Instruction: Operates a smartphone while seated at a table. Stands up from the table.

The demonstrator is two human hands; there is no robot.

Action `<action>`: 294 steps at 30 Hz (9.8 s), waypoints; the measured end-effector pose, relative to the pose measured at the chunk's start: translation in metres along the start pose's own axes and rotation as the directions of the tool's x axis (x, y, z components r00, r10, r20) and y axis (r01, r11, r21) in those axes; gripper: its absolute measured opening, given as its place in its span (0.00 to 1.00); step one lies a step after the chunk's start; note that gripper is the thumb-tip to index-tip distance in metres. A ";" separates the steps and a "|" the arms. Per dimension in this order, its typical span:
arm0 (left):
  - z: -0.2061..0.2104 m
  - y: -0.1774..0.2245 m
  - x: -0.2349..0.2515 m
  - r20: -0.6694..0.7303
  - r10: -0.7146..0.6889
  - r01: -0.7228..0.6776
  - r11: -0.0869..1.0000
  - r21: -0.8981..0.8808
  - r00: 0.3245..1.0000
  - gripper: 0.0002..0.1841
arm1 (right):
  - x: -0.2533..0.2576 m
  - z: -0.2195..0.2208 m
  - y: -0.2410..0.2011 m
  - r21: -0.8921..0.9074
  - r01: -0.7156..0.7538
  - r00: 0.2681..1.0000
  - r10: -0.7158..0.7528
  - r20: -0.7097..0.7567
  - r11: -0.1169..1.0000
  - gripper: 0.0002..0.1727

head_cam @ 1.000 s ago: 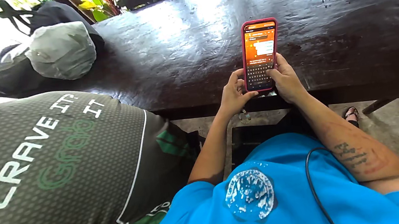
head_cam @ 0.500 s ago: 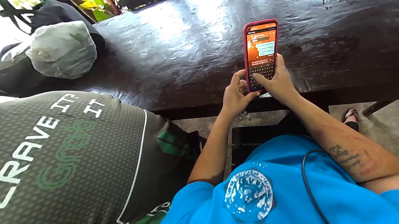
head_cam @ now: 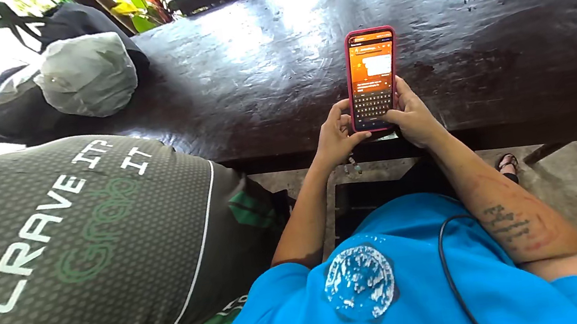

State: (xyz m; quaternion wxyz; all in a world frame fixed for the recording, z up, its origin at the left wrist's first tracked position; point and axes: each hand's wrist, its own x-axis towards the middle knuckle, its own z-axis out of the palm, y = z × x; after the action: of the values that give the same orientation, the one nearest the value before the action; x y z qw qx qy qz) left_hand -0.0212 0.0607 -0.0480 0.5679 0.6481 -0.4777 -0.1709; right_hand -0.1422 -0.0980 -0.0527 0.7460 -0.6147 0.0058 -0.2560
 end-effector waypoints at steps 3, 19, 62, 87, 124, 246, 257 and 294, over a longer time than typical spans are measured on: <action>0.000 0.001 0.000 0.002 -0.014 0.014 1.000 -0.001 1.000 0.42 | 0.000 0.000 0.000 0.008 -0.004 1.000 0.004 0.002 1.000 0.49; 0.006 -0.004 -0.002 -0.030 0.094 -0.090 0.991 0.099 0.995 0.40 | 0.002 0.019 0.000 -0.282 -0.050 0.982 -0.005 -0.190 0.958 0.56; 0.003 -0.008 -0.003 -0.004 0.074 -0.074 0.996 0.043 0.997 0.40 | 0.002 0.010 -0.005 0.139 -0.023 0.966 0.058 -0.252 0.990 0.18; 0.003 -0.007 -0.001 -0.009 0.060 -0.059 0.995 0.078 0.998 0.40 | 0.002 0.010 -0.005 0.162 -0.009 0.966 0.050 -0.254 0.987 0.27; 0.000 -0.005 -0.002 -0.036 0.044 -0.044 0.999 0.014 0.998 0.41 | 0.001 0.001 -0.009 0.001 -0.080 0.996 0.080 0.047 0.997 0.51; 0.004 -0.002 -0.002 -0.035 0.025 -0.024 0.999 0.025 0.999 0.42 | 0.003 -0.004 -0.003 0.006 -0.046 0.998 0.046 0.047 0.999 0.50; 0.003 -0.002 -0.002 -0.034 0.043 -0.041 0.998 0.044 0.999 0.41 | 0.002 -0.003 -0.004 0.001 -0.046 0.998 0.046 0.031 0.999 0.50; 0.003 -0.006 -0.002 -0.029 0.061 -0.060 0.998 0.034 0.998 0.41 | 0.002 -0.004 -0.004 0.004 -0.050 0.998 0.050 0.033 0.999 0.50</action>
State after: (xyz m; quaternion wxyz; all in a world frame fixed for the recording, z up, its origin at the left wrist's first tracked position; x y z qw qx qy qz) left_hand -0.0218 0.0601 -0.0547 0.5693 0.6450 -0.4914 -0.1360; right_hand -0.1434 -0.1024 -0.0491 0.7538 -0.6166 0.0082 -0.2271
